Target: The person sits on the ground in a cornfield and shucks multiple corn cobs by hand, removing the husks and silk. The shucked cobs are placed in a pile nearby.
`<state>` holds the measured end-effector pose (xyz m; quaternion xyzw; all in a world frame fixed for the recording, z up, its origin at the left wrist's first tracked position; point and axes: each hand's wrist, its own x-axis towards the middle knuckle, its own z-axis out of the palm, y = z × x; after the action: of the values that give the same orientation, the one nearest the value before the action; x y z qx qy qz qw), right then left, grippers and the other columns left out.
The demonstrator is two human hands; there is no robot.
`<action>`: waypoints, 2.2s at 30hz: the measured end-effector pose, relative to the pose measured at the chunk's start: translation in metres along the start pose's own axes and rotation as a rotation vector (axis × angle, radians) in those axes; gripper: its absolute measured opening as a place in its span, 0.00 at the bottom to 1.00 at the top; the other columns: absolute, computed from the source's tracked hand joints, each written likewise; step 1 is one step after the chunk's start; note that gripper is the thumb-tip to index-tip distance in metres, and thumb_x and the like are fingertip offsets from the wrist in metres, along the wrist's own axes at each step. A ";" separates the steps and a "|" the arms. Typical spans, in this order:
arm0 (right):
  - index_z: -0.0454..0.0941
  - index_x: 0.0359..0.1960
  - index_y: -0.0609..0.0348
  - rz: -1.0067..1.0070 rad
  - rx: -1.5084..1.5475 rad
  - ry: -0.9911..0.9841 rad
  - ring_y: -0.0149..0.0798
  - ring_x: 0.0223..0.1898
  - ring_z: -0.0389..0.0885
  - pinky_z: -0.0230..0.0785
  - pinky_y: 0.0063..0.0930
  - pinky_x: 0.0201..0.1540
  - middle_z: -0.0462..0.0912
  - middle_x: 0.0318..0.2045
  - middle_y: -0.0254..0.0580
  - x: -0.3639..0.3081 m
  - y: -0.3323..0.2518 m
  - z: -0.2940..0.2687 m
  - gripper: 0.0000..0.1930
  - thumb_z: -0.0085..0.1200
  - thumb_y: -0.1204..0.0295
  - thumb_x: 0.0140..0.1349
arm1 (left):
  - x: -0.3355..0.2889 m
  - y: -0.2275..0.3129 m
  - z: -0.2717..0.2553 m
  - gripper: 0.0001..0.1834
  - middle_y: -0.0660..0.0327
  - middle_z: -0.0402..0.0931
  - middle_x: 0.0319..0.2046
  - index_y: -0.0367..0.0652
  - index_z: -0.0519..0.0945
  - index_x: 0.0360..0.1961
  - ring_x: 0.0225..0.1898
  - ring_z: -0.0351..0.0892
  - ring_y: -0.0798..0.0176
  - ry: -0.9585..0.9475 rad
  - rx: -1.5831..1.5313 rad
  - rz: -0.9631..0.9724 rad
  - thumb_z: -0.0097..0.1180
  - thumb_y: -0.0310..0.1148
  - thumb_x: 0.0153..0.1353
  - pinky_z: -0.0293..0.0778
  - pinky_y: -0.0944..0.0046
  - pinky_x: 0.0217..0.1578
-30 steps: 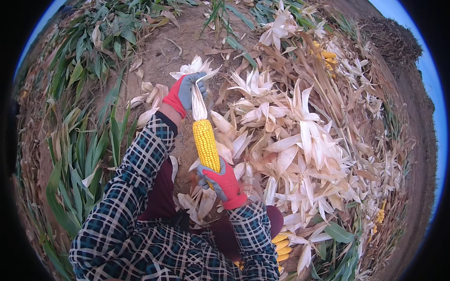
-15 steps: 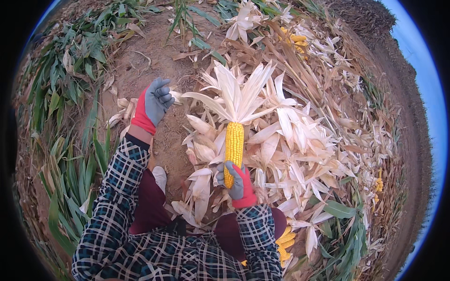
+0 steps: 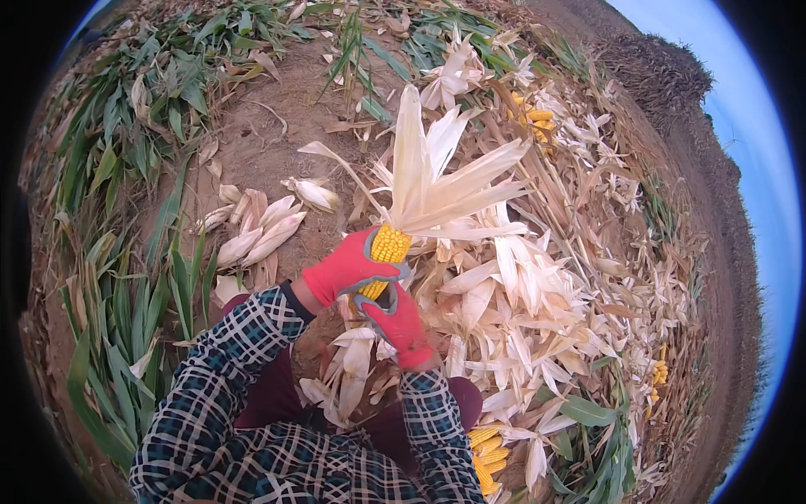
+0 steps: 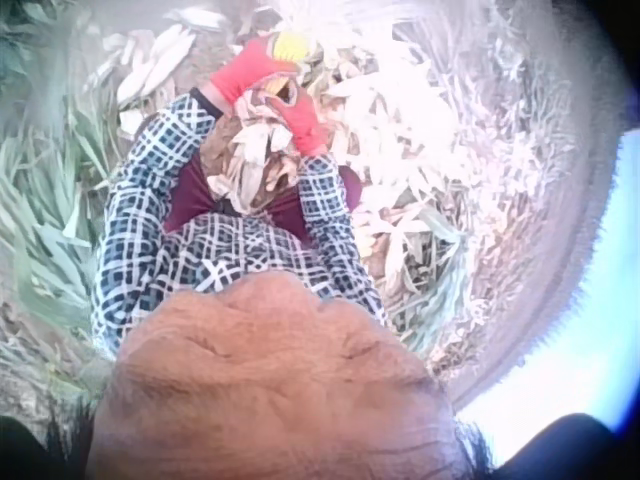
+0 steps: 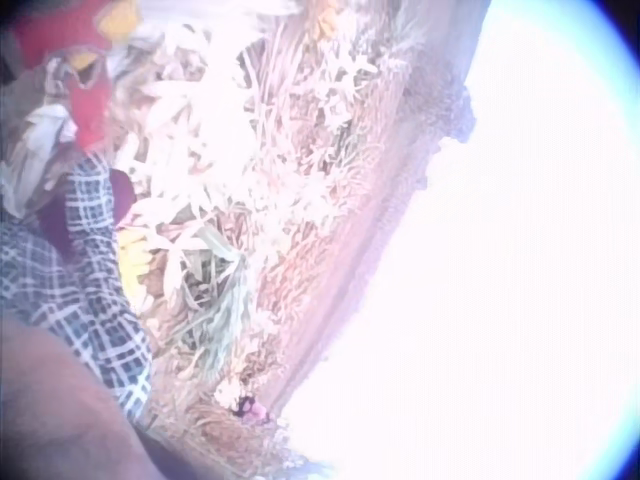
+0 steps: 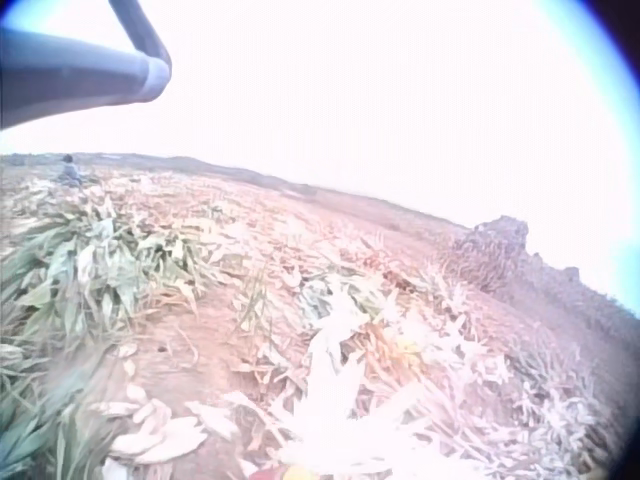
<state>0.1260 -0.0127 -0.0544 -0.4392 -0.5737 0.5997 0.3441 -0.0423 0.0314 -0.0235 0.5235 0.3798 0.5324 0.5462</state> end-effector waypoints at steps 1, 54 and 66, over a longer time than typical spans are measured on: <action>0.70 0.59 0.62 -0.019 -0.031 0.017 0.28 0.48 0.78 0.70 0.24 0.52 0.79 0.48 0.37 0.005 -0.004 -0.009 0.24 0.61 0.74 0.61 | 0.002 -0.001 -0.004 0.43 0.54 0.81 0.39 0.36 0.76 0.52 0.42 0.82 0.56 0.090 0.275 0.059 0.76 0.52 0.37 0.76 0.59 0.44; 0.78 0.49 0.64 -0.623 -0.190 0.682 0.38 0.46 0.80 0.74 0.32 0.51 0.81 0.47 0.45 0.020 -0.064 -0.048 0.16 0.61 0.78 0.59 | 0.008 -0.027 0.025 0.40 0.53 0.80 0.47 0.43 0.73 0.58 0.48 0.81 0.56 0.042 0.558 -0.167 0.73 0.46 0.43 0.74 0.61 0.50; 0.68 0.60 0.62 -0.604 -0.296 0.571 0.44 0.57 0.73 0.68 0.37 0.58 0.74 0.53 0.48 0.021 -0.069 -0.030 0.30 0.64 0.78 0.55 | 0.002 -0.018 0.032 0.40 0.51 0.81 0.44 0.44 0.73 0.56 0.46 0.82 0.52 0.066 0.629 -0.148 0.72 0.49 0.43 0.76 0.58 0.48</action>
<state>0.1399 0.0255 0.0123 -0.4446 -0.6380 0.2380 0.5820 -0.0075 0.0298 -0.0352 0.6201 0.5802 0.3645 0.3820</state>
